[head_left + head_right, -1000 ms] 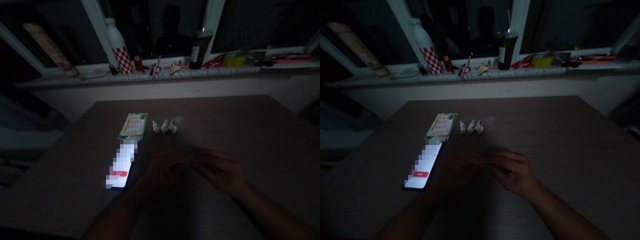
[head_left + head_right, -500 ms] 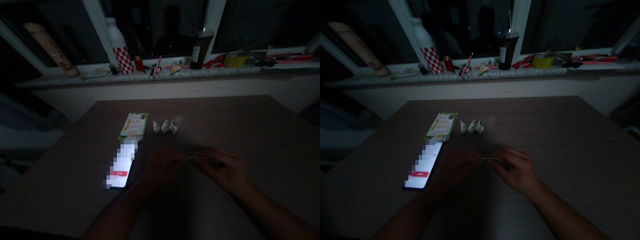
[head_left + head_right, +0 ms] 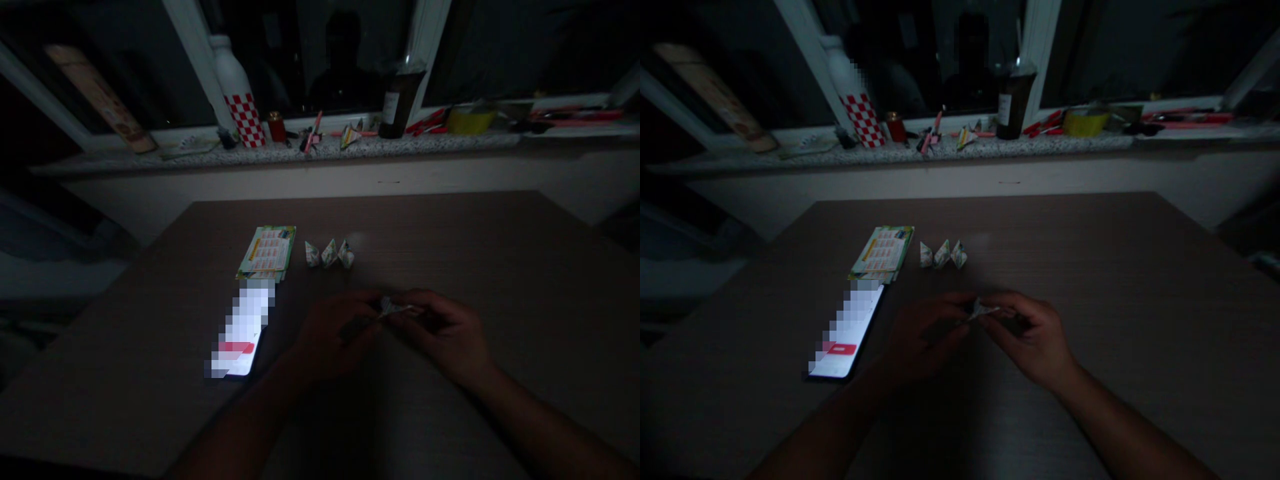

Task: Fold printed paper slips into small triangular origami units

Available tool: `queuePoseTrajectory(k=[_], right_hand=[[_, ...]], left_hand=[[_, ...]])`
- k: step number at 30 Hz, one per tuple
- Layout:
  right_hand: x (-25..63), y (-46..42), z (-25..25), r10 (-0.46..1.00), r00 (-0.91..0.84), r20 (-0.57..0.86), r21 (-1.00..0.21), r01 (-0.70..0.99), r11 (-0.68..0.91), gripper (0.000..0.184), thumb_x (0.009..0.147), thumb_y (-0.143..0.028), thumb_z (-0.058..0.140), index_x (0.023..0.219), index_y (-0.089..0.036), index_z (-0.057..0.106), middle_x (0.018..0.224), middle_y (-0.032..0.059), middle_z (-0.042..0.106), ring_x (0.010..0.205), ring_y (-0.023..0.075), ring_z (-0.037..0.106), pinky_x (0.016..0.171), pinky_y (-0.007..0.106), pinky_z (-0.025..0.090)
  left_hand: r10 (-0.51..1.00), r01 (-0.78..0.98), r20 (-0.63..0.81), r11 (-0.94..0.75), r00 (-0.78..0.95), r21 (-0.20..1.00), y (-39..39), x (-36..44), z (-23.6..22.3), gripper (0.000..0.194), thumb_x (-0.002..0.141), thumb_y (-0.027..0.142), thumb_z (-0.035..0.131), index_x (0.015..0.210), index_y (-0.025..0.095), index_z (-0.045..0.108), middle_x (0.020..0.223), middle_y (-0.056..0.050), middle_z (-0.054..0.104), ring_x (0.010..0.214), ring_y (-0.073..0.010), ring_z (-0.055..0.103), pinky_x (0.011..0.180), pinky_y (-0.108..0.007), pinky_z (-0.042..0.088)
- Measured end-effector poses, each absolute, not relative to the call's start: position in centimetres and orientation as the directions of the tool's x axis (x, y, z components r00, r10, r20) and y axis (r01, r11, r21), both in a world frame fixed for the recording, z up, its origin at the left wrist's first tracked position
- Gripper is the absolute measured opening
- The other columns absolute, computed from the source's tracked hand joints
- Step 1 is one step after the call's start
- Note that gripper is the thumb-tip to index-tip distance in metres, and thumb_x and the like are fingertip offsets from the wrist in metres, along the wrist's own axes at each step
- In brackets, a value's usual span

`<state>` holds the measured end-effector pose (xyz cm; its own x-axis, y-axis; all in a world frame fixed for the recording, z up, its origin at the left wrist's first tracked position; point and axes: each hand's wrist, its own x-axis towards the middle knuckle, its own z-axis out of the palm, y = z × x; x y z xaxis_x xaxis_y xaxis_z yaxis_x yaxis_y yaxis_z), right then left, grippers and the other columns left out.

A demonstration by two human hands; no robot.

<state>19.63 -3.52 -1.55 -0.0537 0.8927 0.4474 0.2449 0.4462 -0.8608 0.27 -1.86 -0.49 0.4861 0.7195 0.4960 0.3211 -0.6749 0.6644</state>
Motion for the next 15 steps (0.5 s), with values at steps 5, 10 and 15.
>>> queuePoseTrajectory(k=[5,10,15], right_hand=[[19.79,-3.54,-1.85,0.865,-0.089,0.494,-0.811,0.313,0.495,0.013,0.075,-0.019,0.069,0.088,-0.02,0.068,0.078,0.0038,0.074,0.066,0.0163,0.07,0.06,0.026,0.059],[20.02,-3.57,-2.09,0.852,-0.144,0.503,-0.78,0.348,0.519,0.015,0.077,-0.018,0.068,0.092,-0.021,0.067,0.083,0.0043,0.073,0.072,0.0168,0.069,0.064,0.026,0.058],[20.1,-3.56,-1.89,0.838,-0.168,0.52,-0.748,0.383,0.541,0.022,0.077,-0.017,0.068,0.098,-0.022,0.067,0.084,0.0036,0.073,0.072,0.0167,0.069,0.063,0.025,0.057]], left_hand=[[0.755,0.313,0.467,-0.63,0.46,0.711,-1.67,0.43,-0.63,0.011,0.082,0.019,0.06,0.092,0.019,0.062,0.11,-0.007,0.069,0.098,-0.0181,0.066,0.086,-0.035,0.052],[0.78,0.288,0.437,-0.588,0.447,0.755,-1.61,0.48,-0.34,0.012,0.078,0.018,0.063,0.091,0.019,0.063,0.104,-0.007,0.071,0.095,-0.018,0.066,0.085,-0.034,0.052],[0.802,0.283,0.429,-0.562,0.416,0.777,-1.63,0.55,-0.31,0.012,0.077,0.017,0.065,0.088,0.018,0.063,0.1,-0.006,0.071,0.092,-0.0172,0.067,0.084,-0.032,0.051]])
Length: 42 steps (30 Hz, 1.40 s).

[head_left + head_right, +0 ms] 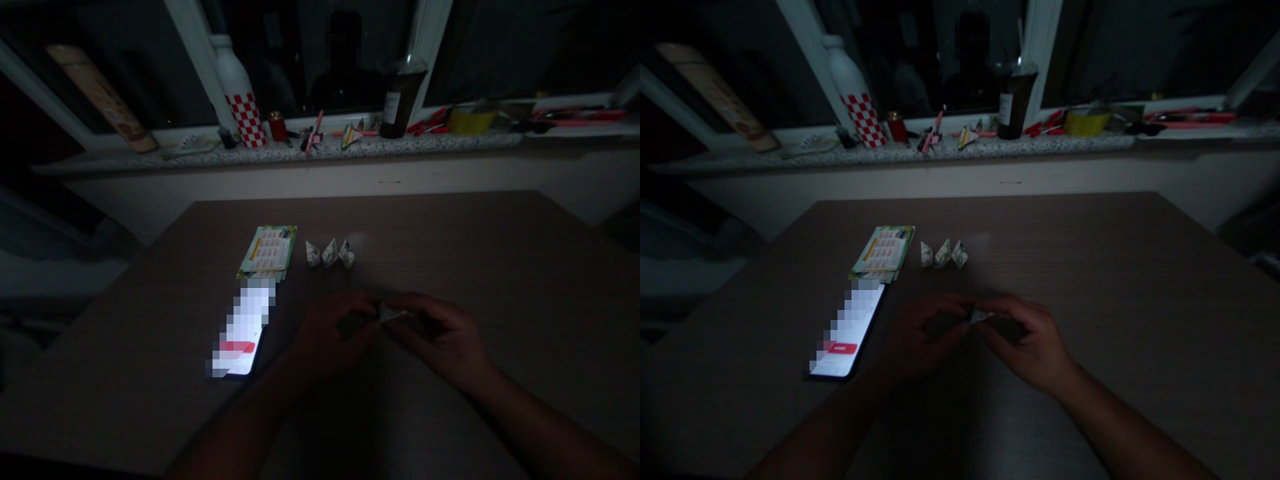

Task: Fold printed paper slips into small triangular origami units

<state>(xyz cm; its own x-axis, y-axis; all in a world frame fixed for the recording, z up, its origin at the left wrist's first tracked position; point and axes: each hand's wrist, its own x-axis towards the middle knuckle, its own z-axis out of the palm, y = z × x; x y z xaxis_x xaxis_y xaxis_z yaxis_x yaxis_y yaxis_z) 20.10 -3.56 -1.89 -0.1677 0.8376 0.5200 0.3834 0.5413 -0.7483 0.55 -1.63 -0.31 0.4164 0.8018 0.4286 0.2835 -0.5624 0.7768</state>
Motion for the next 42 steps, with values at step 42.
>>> queuePoseTrajectory(k=[42], right_hand=[[20.0,-3.6,-1.8,0.835,-0.221,0.503,-0.731,0.406,0.548,0.03,0.077,-0.009,0.06,0.105,-0.021,0.06,0.09,0.003,0.067,0.08,0.0155,0.065,0.07,0.026,0.05]], left_hand=[[0.919,-0.38,-0.033,0.195,0.393,0.904,-0.9,1.6,-2.0,0.026,0.067,0.015,0.077,0.092,0.018,0.07,0.09,-0.002,0.071,0.082,-0.014,0.065,0.076,-0.025,0.051]])
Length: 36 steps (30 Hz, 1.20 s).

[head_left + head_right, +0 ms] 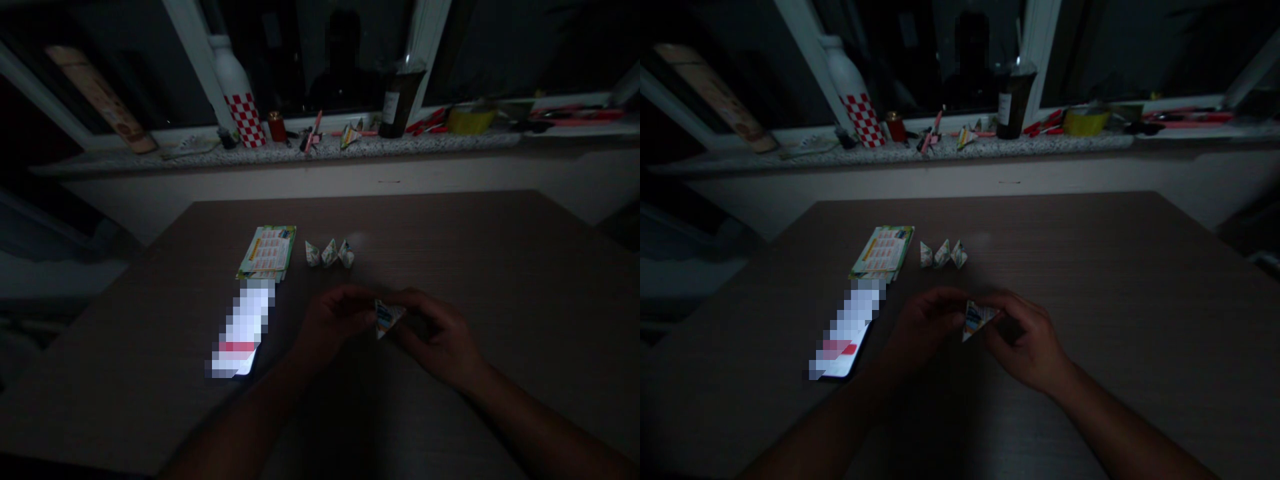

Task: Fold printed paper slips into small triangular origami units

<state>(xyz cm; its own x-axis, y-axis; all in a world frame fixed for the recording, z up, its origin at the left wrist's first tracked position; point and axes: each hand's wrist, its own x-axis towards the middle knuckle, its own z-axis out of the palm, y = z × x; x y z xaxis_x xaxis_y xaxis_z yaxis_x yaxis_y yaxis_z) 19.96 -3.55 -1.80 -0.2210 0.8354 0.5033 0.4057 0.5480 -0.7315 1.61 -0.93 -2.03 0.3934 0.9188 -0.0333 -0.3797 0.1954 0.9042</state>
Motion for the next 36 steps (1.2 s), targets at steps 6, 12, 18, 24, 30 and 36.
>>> queuePoseTrajectory(k=[6,12,18,24,30,36], right_hand=[[20.22,-3.62,-2.13,0.829,-0.254,0.497,-0.708,0.434,0.557,0.032,0.076,-0.007,0.062,0.104,-0.022,0.059,0.088,0.0029,0.068,0.078,0.0159,0.065,0.068,0.026,0.05],[20.24,-3.58,-1.78,0.805,-0.302,0.51,-0.704,0.391,0.593,0.028,0.079,-0.009,0.059,0.105,-0.02,0.059,0.093,0.006,0.068,0.083,0.0174,0.066,0.07,0.027,0.051],[20.1,-3.58,-1.6,0.808,-0.297,0.509,-0.692,0.418,0.589,0.026,0.079,-0.01,0.058,0.102,-0.021,0.059,0.089,0.0044,0.069,0.078,0.0165,0.067,0.068,0.027,0.052],[20.15,-3.71,-1.76,0.772,-0.3,0.56,-0.603,0.492,0.628,0.031,0.072,-0.01,0.06,0.101,-0.021,0.058,0.088,0.0056,0.071,0.077,0.0187,0.07,0.067,0.027,0.055],[20.46,-3.58,-1.63,0.674,-0.33,0.661,-0.468,0.521,0.714,0.028,0.072,-0.012,0.063,0.099,-0.021,0.061,0.085,0.0054,0.073,0.074,0.0192,0.071,0.064,0.028,0.056],[20.4,-3.66,-1.89,0.754,-0.259,0.604,-0.574,0.516,0.636,0.019,0.075,-0.016,0.064,0.093,-0.021,0.064,0.081,0.0044,0.074,0.071,0.0185,0.072,0.06,0.027,0.057]], left_hand=[[0.894,-0.381,-0.124,0.305,0.432,0.873,-0.61,1.49,-2.16,0.03,0.059,0.015,0.083,0.086,0.017,0.071,0.081,-0.001,0.071,0.075,-0.0134,0.065,0.074,-0.025,0.049],[0.886,-0.387,-0.152,0.338,0.437,0.858,-0.68,1.52,-1.95,0.03,0.057,0.015,0.084,0.084,0.016,0.072,0.079,-0.001,0.07,0.073,-0.0124,0.064,0.073,-0.025,0.049],[0.886,-0.364,-0.135,0.316,0.443,0.876,-0.72,1.48,-1.8,0.029,0.058,0.015,0.083,0.085,0.016,0.072,0.081,-0.001,0.071,0.075,-0.0128,0.065,0.073,-0.024,0.049],[0.884,-0.274,-0.18,0.319,0.432,0.908,-1.01,1.58,-1.26,0.03,0.057,0.015,0.083,0.084,0.014,0.071,0.079,-0.002,0.071,0.073,-0.0147,0.066,0.072,-0.027,0.05],[0.87,-0.264,-0.165,0.313,0.464,0.912,-0.99,1.73,-1.66,0.029,0.057,0.015,0.083,0.084,0.014,0.071,0.079,-0.002,0.071,0.073,-0.0142,0.066,0.072,-0.026,0.05],[0.872,-0.235,-0.179,0.313,0.456,0.92,-0.96,1.58,-1.8,0.03,0.058,0.016,0.082,0.086,0.015,0.071,0.081,-0.002,0.071,0.074,-0.0146,0.066,0.072,-0.026,0.05]])
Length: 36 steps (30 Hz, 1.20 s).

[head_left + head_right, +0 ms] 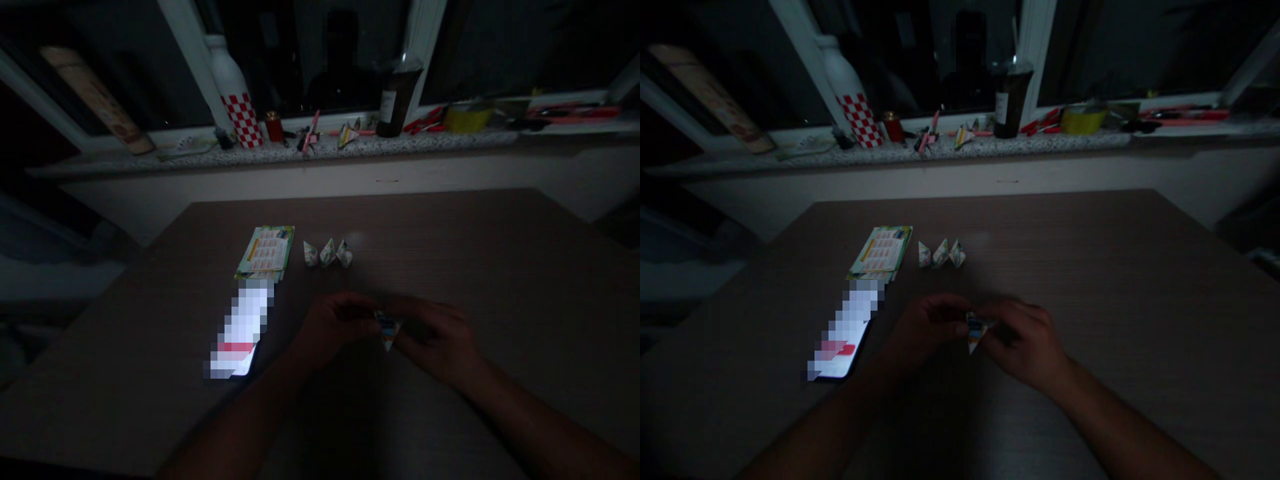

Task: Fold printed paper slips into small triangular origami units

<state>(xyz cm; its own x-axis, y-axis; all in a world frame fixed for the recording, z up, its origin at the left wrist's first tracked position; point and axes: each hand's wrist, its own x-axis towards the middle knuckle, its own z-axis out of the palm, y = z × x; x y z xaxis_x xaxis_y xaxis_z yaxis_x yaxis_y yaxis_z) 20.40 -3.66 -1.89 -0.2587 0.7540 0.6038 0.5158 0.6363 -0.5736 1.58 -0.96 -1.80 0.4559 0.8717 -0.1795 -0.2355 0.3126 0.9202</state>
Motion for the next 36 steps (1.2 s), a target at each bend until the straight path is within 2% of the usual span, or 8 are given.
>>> queuePoseTrajectory(k=[4,8,14,19,27,32,36], right_hand=[[20.19,-3.59,-1.86,0.807,-0.196,0.557,-0.661,0.484,0.573,0.01,0.076,-0.02,0.064,0.086,-0.021,0.066,0.074,0.0029,0.074,0.065,0.0175,0.071,0.056,0.025,0.055],[20.09,-3.53,-1.69,0.856,-0.182,0.484,-0.735,0.446,0.511,0.011,0.073,-0.017,0.065,0.082,-0.02,0.067,0.069,0.0016,0.073,0.06,0.0156,0.068,0.054,0.023,0.054],[19.75,-3.5,-1.53,0.906,-0.167,0.389,-0.844,0.331,0.423,0.003,0.072,-0.018,0.066,0.074,-0.019,0.064,0.062,0.0007,0.07,0.054,0.0134,0.065,0.049,0.021,0.051],[19.66,-3.39,-1.5,0.937,-0.17,0.305,-0.91,0.237,0.339,0.008,0.072,-0.024,0.07,0.072,-0.019,0.063,0.061,0.0008,0.069,0.054,0.013,0.064,0.049,0.02,0.051],[19.79,-3.42,-1.68,0.946,-0.206,0.25,-0.924,0.241,0.296,0.007,0.07,-0.019,0.069,0.068,-0.018,0.063,0.059,-0.0004,0.065,0.052,0.0111,0.06,0.048,0.019,0.047],[19.62,-3.52,-1.86,0.953,-0.211,0.216,-0.94,0.218,0.261,0.02,0.068,-0.026,0.072,0.059,-0.017,0.057,0.05,-0.0029,0.058,0.044,0.0084,0.052,0.041,0.017,0.04],[19.57,-3.6,-1.84,0.964,-0.235,0.129,-0.965,0.192,0.176,0.026,0.067,-0.03,0.074,0.057,-0.017,0.053,0.047,-0.0037,0.055,0.041,0.008,0.049,0.038,0.018,0.038]], left_hand=[[0.873,-0.237,-0.177,0.31,0.455,0.921,-1.0,1.55,-1.62,0.029,0.057,0.016,0.083,0.084,0.015,0.071,0.078,-0.001,0.071,0.071,-0.0131,0.065,0.069,-0.025,0.05],[0.86,-0.231,-0.221,0.356,0.46,0.905,-1.06,1.63,-1.51,0.031,0.053,0.015,0.084,0.081,0.015,0.071,0.076,0.0,0.071,0.068,-0.012,0.064,0.066,-0.024,0.05],[0.856,-0.157,-0.23,0.335,0.463,0.929,-1.1,1.61,-1.38,0.031,0.053,0.018,0.084,0.08,0.016,0.072,0.075,-0.001,0.071,0.067,-0.0132,0.064,0.065,-0.024,0.049],[0.837,-0.118,-0.242,0.339,0.491,0.933,-1.07,1.37,-0.94,0.03,0.053,0.02,0.084,0.08,0.015,0.072,0.076,-0.002,0.071,0.07,-0.0144,0.065,0.067,-0.025,0.049],[0.788,0.036,-0.26,0.29,0.559,0.956,-0.8,0.95,-0.97,0.027,0.057,0.025,0.082,0.081,0.016,0.074,0.074,-0.002,0.071,0.067,-0.0131,0.063,0.063,-0.022,0.045],[0.786,0.095,-0.297,0.294,0.541,0.951,-0.87,1.0,-1.41,0.028,0.055,0.028,0.083,0.078,0.015,0.074,0.073,-0.003,0.072,0.063,-0.0138,0.062,0.059,-0.022,0.045],[0.782,0.115,-0.303,0.289,0.545,0.951,-0.97,1.09,-1.66,0.027,0.055,0.031,0.082,0.075,0.015,0.074,0.072,-0.003,0.072,0.062,-0.0144,0.062,0.058,-0.022,0.045]])
